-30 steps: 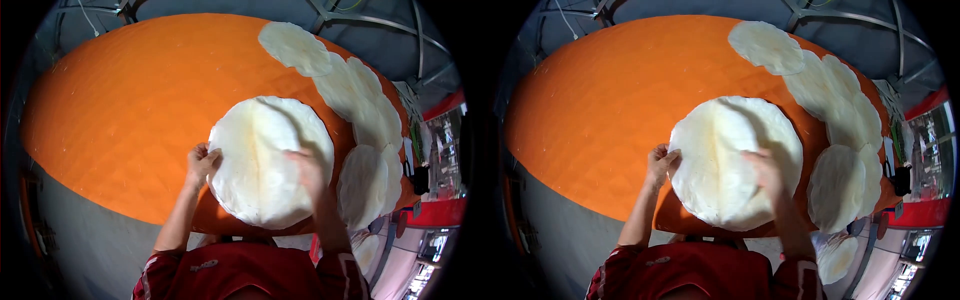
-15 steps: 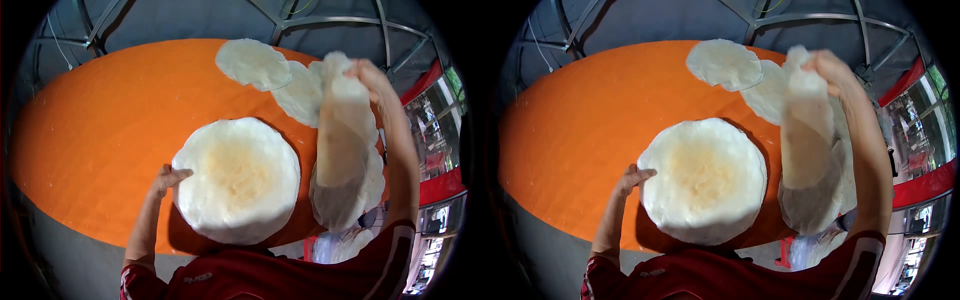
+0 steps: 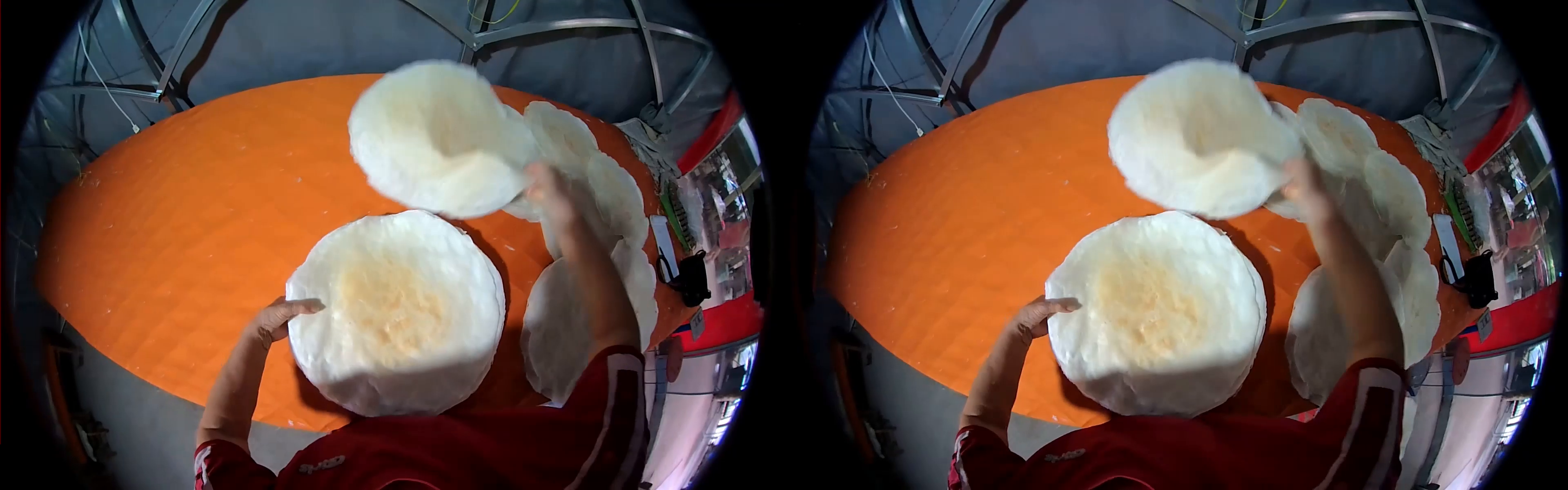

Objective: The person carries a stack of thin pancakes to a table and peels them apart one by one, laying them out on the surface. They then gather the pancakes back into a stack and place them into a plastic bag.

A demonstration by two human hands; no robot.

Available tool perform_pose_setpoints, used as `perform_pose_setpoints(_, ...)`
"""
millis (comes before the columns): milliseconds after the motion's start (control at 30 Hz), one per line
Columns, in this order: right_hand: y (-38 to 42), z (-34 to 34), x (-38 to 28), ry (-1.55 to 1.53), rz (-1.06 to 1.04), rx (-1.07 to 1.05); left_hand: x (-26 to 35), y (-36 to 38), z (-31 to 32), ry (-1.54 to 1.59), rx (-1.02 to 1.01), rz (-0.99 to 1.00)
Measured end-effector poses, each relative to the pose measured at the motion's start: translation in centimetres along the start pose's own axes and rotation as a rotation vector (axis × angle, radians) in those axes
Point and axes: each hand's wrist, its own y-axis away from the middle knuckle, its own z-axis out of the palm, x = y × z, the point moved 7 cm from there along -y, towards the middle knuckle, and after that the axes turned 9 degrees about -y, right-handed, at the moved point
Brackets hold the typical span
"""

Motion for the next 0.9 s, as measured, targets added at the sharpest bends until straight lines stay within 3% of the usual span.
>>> perform_pose_setpoints(100, -0.4, -5.3, 5.7, 0.573, -0.006, 0.086, -1.0, 0.4, -0.4, -0.108, 0.009, -0.025)
perform_pose_setpoints(233, 6.4, -4.7, 6.2, 0.698, -0.156, -0.239, -1.1, 0.9, 0.6, 0.000, 0.034, 0.038)
perform_pose_setpoints(367, 13.0, -1.7, 7.9, 0.802, -0.120, -0.481, -2.0, 1.4, -0.1, 0.075, 0.096, 0.142)
perform_pose_setpoints(433, 15.6, -0.7, 9.0, 0.652, -0.267, -0.713, -1.1, 3.0, 0.7, 0.074, 0.109, 0.202)
perform_pose_setpoints(533, 20.0, 1.3, 9.2, 0.971, -0.793, -0.774, -2.2, 5.9, -1.8, 0.095, 0.207, 0.252)
perform_pose_setpoints(667, 22.1, 3.3, 11.0, 1.267, -0.753, -0.483, -1.2, 12.7, -9.2, 0.024, 0.343, 0.305)
perform_pose_setpoints(767, 21.8, 6.1, 13.4, 1.437, -1.070, -0.351, -2.8, 17.7, -20.4, -0.108, 0.502, 0.300)
perform_pose_setpoints(800, 19.8, 6.7, 15.3, 1.610, -1.041, -0.395, -2.0, 20.1, -21.2, -0.115, 0.645, 0.356)
perform_pose_setpoints(867, 18.7, 8.4, 16.4, 1.659, -1.298, -0.308, -3.6, 23.7, -24.2, 0.019, 0.649, 0.281)
perform_pose_setpoints(900, 18.1, 9.4, 16.6, 1.675, -1.437, -0.256, -8.2, 24.5, -29.8, 0.148, 0.428, 0.375)
